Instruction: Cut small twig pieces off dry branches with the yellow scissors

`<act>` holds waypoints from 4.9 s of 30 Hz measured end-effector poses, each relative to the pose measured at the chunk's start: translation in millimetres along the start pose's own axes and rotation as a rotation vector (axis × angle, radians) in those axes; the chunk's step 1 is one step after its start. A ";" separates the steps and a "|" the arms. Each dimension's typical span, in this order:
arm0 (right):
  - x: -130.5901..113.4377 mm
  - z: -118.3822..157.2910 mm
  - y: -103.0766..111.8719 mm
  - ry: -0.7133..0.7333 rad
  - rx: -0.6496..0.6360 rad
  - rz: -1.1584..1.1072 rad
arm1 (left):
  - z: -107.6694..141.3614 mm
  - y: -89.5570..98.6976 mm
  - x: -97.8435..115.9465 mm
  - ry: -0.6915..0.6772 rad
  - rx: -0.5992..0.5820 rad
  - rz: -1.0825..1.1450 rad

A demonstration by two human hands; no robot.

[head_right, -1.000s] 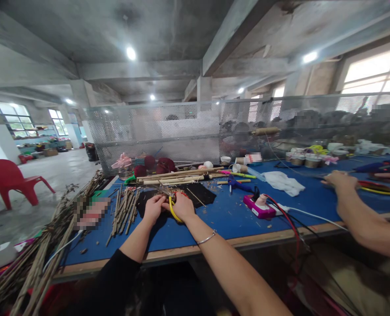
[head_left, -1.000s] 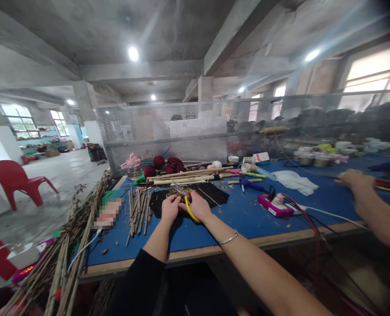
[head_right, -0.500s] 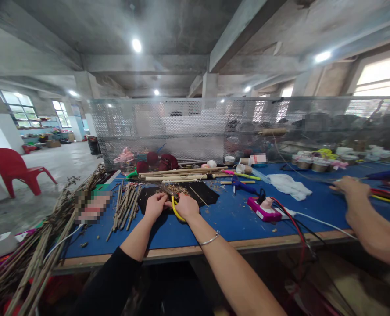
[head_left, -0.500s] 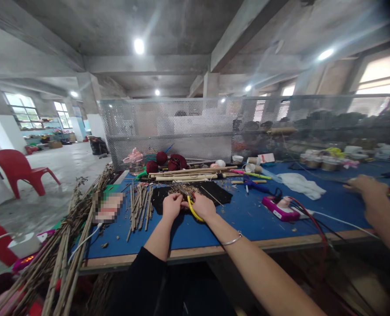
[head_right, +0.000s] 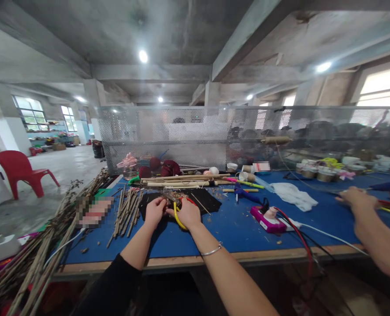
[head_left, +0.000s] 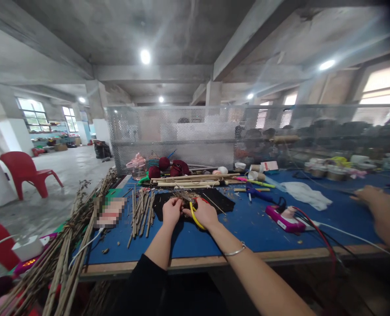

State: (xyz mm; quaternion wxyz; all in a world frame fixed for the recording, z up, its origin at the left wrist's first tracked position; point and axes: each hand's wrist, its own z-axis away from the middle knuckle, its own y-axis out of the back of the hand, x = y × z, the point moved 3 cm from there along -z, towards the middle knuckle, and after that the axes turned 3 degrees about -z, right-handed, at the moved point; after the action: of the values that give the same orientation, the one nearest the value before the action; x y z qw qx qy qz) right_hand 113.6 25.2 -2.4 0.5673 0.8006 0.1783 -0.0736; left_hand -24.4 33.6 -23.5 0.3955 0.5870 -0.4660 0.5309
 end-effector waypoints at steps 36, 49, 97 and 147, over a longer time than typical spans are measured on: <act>-1.4 1.3 -0.1 -0.031 -0.069 0.003 | -4.6 3.1 -0.9 0.051 0.051 0.137; -2.3 1.0 -1.6 0.012 -0.077 -0.004 | 0.8 -1.8 5.2 0.019 -0.047 0.189; -2.2 2.4 -0.4 -0.010 -0.106 0.009 | -1.9 -4.8 0.6 0.112 -0.046 0.345; -2.2 2.7 -1.8 0.032 -0.118 0.002 | 9.7 4.5 20.3 -0.211 0.082 -0.325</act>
State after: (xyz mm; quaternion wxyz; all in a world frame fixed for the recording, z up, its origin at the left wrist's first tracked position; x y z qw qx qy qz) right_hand 111.2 22.8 -4.3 0.6107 0.7670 0.1907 -0.0493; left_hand -26.3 20.6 -4.7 0.4005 0.7227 -0.3819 0.4141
